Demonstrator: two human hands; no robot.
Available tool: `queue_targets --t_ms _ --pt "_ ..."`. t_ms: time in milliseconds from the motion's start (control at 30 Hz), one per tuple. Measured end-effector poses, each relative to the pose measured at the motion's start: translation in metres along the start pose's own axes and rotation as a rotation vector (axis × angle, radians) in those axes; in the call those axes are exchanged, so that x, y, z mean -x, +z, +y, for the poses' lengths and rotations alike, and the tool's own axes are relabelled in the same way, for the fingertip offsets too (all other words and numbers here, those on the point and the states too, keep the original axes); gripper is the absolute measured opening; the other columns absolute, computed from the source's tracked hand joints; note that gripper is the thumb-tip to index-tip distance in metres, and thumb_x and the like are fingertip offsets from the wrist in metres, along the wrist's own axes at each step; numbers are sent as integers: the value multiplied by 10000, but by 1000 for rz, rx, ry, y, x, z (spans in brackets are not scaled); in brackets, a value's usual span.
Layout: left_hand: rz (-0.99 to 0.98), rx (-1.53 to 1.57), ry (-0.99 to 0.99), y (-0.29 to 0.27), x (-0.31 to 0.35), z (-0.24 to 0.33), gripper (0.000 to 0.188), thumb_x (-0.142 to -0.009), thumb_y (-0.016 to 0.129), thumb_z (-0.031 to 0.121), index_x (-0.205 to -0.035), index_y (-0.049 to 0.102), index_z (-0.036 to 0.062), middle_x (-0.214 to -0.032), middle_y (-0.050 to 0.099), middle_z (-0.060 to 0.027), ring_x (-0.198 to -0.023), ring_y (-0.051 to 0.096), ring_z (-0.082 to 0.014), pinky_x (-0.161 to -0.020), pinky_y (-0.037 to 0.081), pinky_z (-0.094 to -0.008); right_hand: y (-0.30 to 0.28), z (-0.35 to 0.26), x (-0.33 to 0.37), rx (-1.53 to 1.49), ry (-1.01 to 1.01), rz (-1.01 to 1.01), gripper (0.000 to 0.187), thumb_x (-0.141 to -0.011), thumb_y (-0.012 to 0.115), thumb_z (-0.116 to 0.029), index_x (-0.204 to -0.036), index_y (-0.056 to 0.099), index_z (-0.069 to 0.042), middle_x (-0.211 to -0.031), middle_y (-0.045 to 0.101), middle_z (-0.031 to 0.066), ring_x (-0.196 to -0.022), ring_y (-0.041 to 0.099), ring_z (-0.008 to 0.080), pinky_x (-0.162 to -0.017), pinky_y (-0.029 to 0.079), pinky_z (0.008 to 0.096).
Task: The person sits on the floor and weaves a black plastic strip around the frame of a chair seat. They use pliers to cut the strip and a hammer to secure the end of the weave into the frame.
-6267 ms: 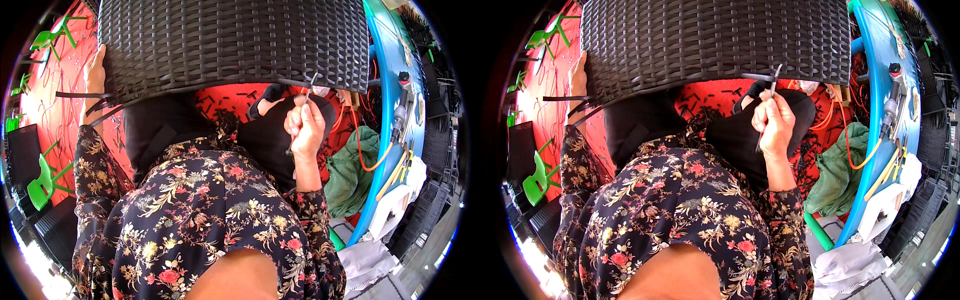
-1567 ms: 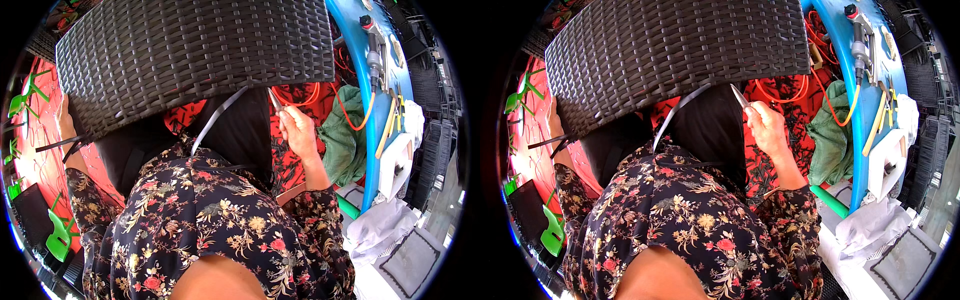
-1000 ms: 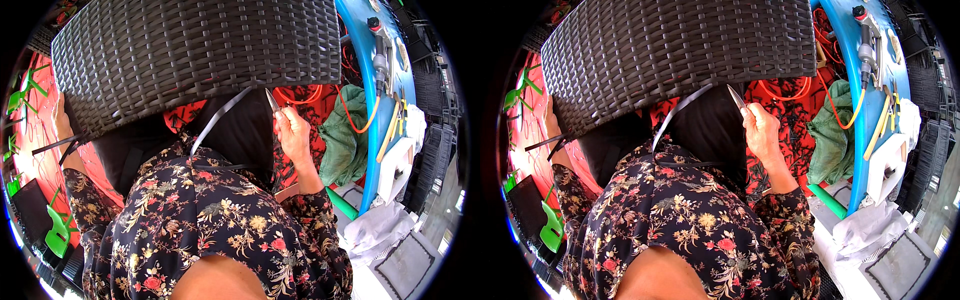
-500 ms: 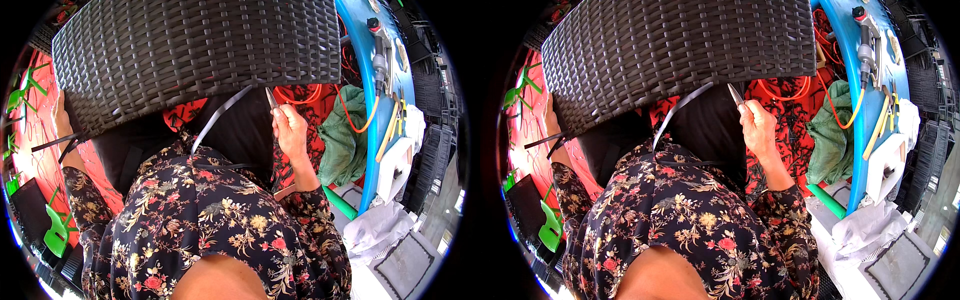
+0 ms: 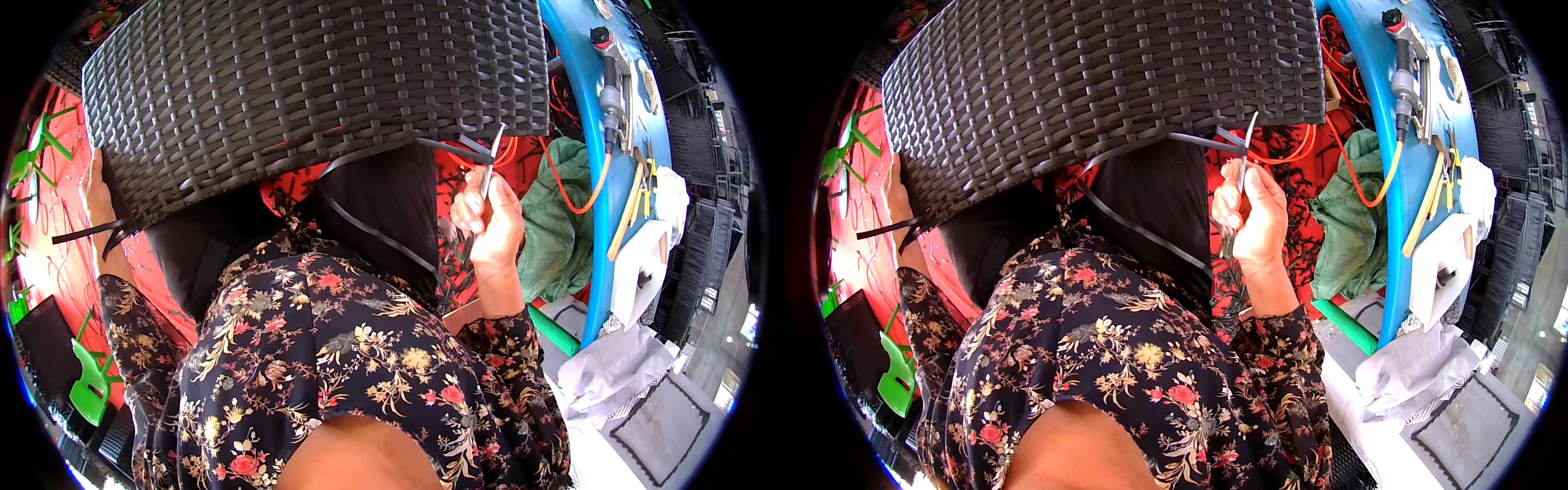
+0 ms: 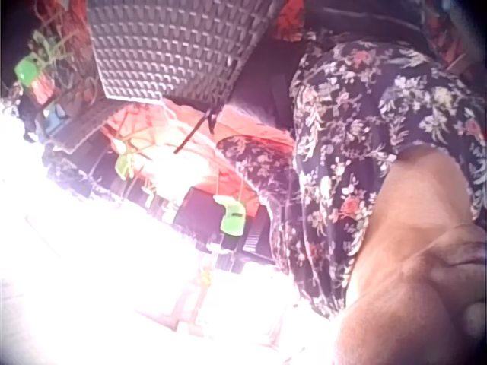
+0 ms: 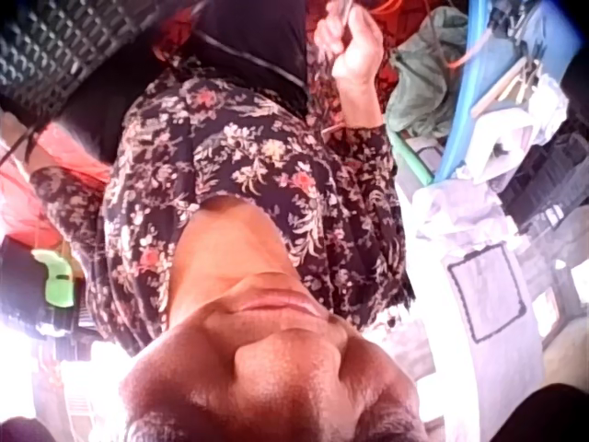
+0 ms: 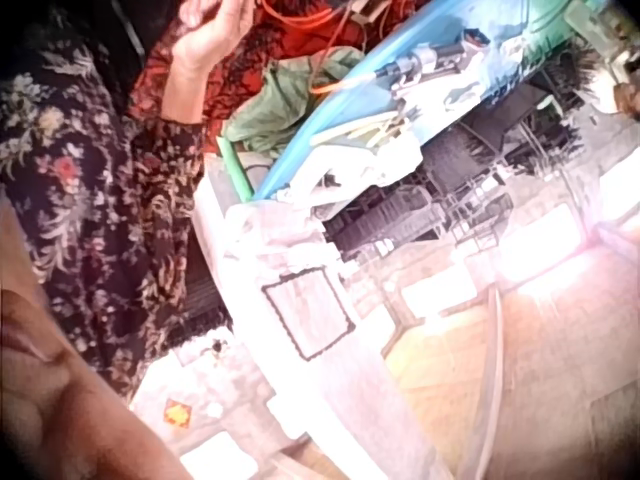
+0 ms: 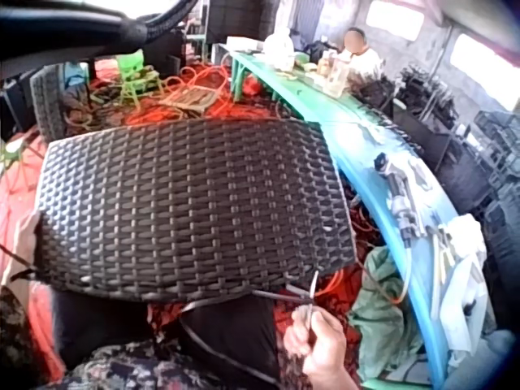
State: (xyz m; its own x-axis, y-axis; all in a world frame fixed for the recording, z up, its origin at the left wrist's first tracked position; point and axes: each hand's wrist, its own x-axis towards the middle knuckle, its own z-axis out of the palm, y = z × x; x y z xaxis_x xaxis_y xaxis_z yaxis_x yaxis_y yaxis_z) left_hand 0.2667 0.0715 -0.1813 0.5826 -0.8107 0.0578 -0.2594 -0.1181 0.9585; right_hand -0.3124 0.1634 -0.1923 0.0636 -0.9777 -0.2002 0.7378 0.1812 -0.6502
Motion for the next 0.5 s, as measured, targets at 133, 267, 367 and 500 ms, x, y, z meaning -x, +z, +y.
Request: queue_targets --t_ms 133,267,367,500 --pt "-24 -12 -47 3 -2 0 372 -882 571 311 -989 640 -39 -863 628 -34 -751 546 -78 -702 440 -233 -12 0 2 99 -72 -63 280 -937 448 -234 -936 539 31 -575 452 7 -410 349 67 -414 285 214" --pt "14 8 -35 10 6 7 376 -877 577 318 -971 642 -40 -866 628 -36 -743 551 -84 -705 444 -236 -4 -10 0 750 -93 84 135 -848 591 -83 -942 562 9 -633 454 -53 -526 394 10 -465 330 184" --pt "-7 97 -81 22 14 17 386 -876 578 318 -988 631 -48 -899 631 -48 -771 568 -100 -722 447 -244 -10 20 2 798 -40 102 172 -782 677 -88 -893 567 -19 -656 473 -70 -569 400 8 -514 347 177" --pt "-62 -7 52 9 4 4 404 -878 573 316 -1054 610 -45 -976 623 -56 -836 569 -115 -765 444 -247 6 39 12 1321 -417 -23 164 -771 676 -105 -835 561 -8 -664 564 93 -555 552 211 -519 430 292"
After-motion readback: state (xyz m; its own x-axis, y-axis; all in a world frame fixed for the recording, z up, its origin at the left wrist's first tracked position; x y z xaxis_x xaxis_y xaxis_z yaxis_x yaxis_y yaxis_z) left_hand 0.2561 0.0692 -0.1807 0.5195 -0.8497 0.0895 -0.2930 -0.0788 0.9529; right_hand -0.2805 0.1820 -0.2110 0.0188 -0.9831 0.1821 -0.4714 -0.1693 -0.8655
